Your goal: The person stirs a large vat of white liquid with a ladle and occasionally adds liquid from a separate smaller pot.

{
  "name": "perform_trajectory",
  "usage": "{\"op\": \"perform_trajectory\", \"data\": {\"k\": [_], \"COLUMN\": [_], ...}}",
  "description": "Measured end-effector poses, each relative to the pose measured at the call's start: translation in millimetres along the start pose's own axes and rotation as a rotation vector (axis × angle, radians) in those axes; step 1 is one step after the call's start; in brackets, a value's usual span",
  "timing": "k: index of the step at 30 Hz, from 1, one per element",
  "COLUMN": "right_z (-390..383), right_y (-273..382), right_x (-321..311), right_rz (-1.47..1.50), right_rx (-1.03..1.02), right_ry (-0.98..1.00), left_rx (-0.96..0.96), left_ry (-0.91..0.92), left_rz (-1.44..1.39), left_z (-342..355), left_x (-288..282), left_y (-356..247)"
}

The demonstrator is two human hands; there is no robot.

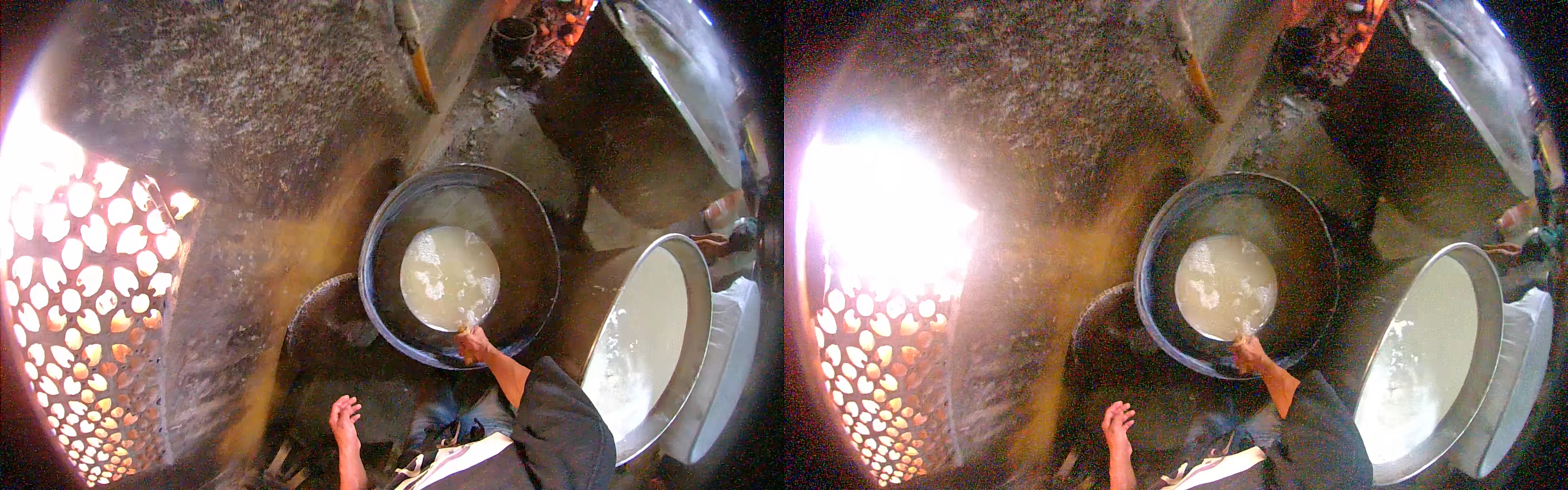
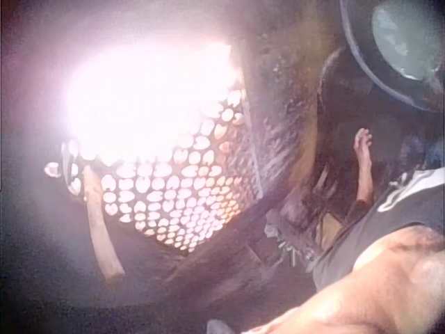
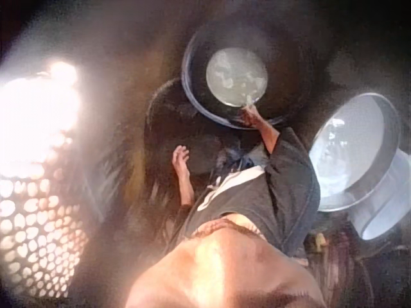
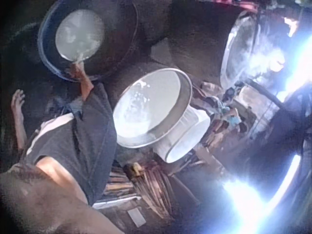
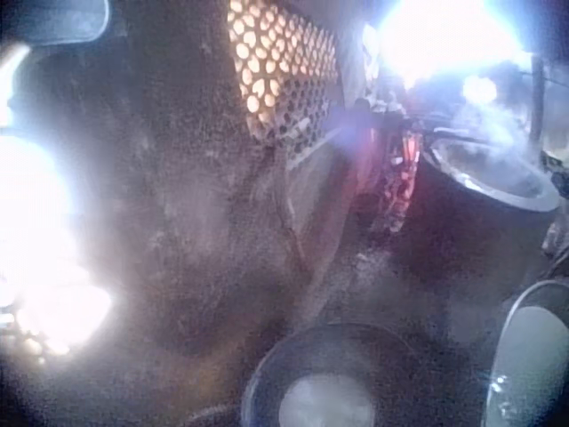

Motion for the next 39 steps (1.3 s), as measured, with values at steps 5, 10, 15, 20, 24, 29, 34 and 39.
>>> {"op": "perform_trajectory", "data": {"k": [5, 10, 15, 20, 24, 29, 34, 39], "right_z": [-83, -202, -340, -445, -486, -508, -495, -474], "right_y": [54, 120, 155, 132, 78, -6, -81, -113], "right_x": [-5, -52, -124, -210, -287, -372, -417, -426], "right_rz": [0.017, -0.104, -0.147, -0.126, -0.018, 0.122, 0.325, 0.442], "right_rx": [0.070, 0.037, 0.112, 0.083, 0.003, -0.112, -0.164, -0.246], "right_ry": [0.100, -0.008, -0.112, -0.319, -0.439, -0.577, -0.644, -0.670], "left_rx": [0.113, 0.225, 0.340, 0.375, 0.595, 0.802, 0.805, 0.820], "left_ry": [0.081, 0.290, 0.524, 0.835, 0.991, 0.938, 0.911, 0.858], "left_rz": [-0.050, -0.057, 0.044, 0.164, 0.387, 0.778, 1.027, 1.054], "left_z": [-8, -21, -61, -145, -208, -252, -262, -275], "left_x": [34, 111, 218, 326, 390, 428, 435, 432], "left_y": [-18, -38, -45, -35, -9, 24, 29, 18]}}
Point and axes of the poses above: each hand's wrist, its own z-axis towards the middle knuckle, its own x-axis out of the palm, y = z × x, the point moved 6 cm from there along z, towards the middle knuckle, and after that the axes turned 5 degrees about z, right-handed, at the moved point
